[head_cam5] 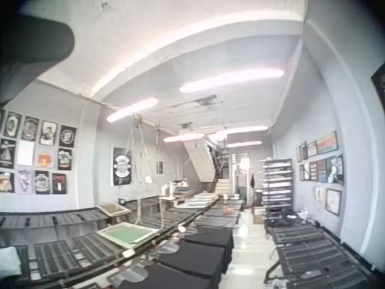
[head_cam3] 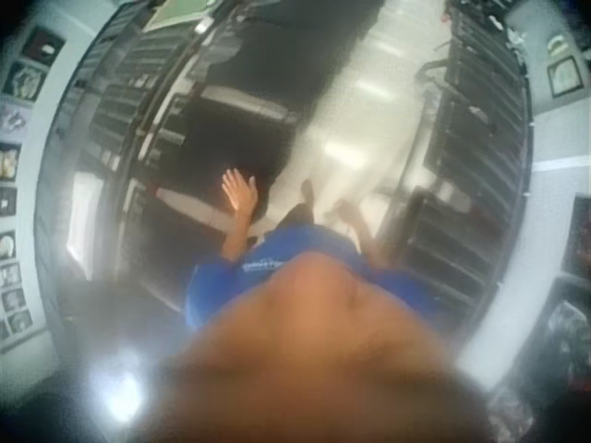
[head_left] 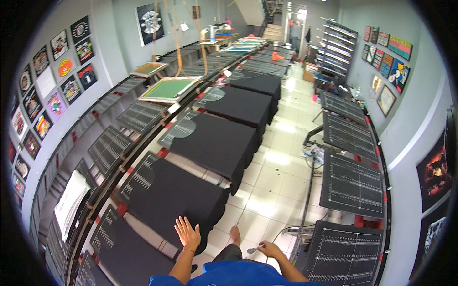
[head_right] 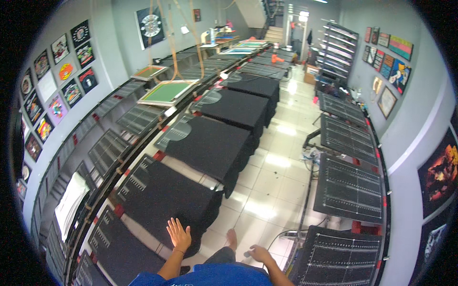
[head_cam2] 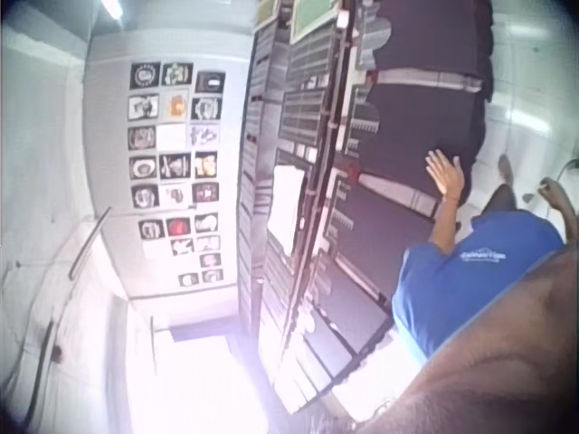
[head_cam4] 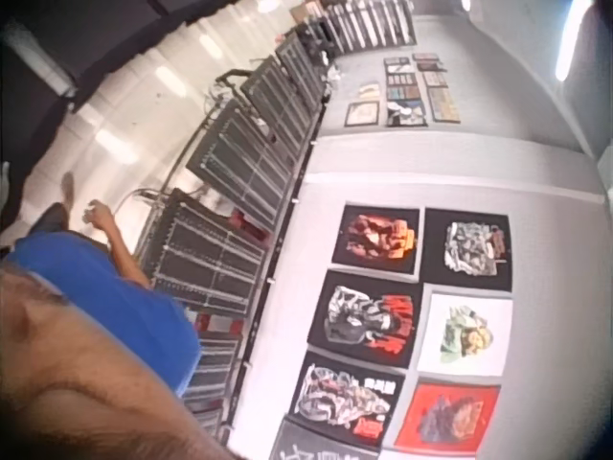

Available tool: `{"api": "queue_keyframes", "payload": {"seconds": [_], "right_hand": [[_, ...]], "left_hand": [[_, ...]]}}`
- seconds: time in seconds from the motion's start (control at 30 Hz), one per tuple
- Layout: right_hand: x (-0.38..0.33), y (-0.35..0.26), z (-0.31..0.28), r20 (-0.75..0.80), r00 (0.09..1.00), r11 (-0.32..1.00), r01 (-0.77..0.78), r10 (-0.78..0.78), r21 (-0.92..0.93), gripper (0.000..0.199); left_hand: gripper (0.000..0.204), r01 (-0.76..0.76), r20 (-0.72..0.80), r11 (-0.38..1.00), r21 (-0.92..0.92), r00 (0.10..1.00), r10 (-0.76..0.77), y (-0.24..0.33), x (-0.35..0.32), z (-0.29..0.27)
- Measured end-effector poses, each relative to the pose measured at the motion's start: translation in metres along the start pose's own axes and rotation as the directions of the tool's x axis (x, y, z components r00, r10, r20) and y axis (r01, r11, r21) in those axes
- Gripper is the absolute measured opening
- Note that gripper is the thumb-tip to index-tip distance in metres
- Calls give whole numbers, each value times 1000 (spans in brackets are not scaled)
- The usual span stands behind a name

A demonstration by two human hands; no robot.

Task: The person uses a heat gun to apply heat to the printed logos on several white t-shirts laid out on a workbench. After heating, the person folds each t-shirt by hand and stacks them on the table.

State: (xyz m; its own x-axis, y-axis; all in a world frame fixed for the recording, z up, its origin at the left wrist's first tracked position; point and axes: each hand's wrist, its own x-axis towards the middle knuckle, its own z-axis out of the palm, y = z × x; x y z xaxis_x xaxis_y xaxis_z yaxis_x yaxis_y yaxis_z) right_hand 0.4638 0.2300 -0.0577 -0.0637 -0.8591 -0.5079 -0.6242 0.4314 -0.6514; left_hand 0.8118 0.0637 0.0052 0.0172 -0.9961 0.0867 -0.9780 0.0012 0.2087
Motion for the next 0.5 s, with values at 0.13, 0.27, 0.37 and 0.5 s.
{"api": "queue_keyframes", "payload": {"seconds": [0.13, 0.27, 0.37, 0.5], "right_hand": [[1, 11, -22, 43, 985, 983, -168, 165, 77, 51], [37, 56, -56, 9, 967, 955, -254, 256, 155, 51], [97, 85, -88, -15, 951, 946, -305, 308, 107, 50], [177, 103, -153, -219, 929, 916, -214, 299, 340, 38]], "left_hand": [[74, -133, -6, 991, -33, 991, 133, 72, 78, 18], [73, -229, -34, 968, -106, 973, 226, 160, 180, 45], [74, -332, -87, 935, -124, 942, 323, 223, 244, 76], [71, -436, -36, 888, -144, 900, 435, 295, 310, 107]]}}
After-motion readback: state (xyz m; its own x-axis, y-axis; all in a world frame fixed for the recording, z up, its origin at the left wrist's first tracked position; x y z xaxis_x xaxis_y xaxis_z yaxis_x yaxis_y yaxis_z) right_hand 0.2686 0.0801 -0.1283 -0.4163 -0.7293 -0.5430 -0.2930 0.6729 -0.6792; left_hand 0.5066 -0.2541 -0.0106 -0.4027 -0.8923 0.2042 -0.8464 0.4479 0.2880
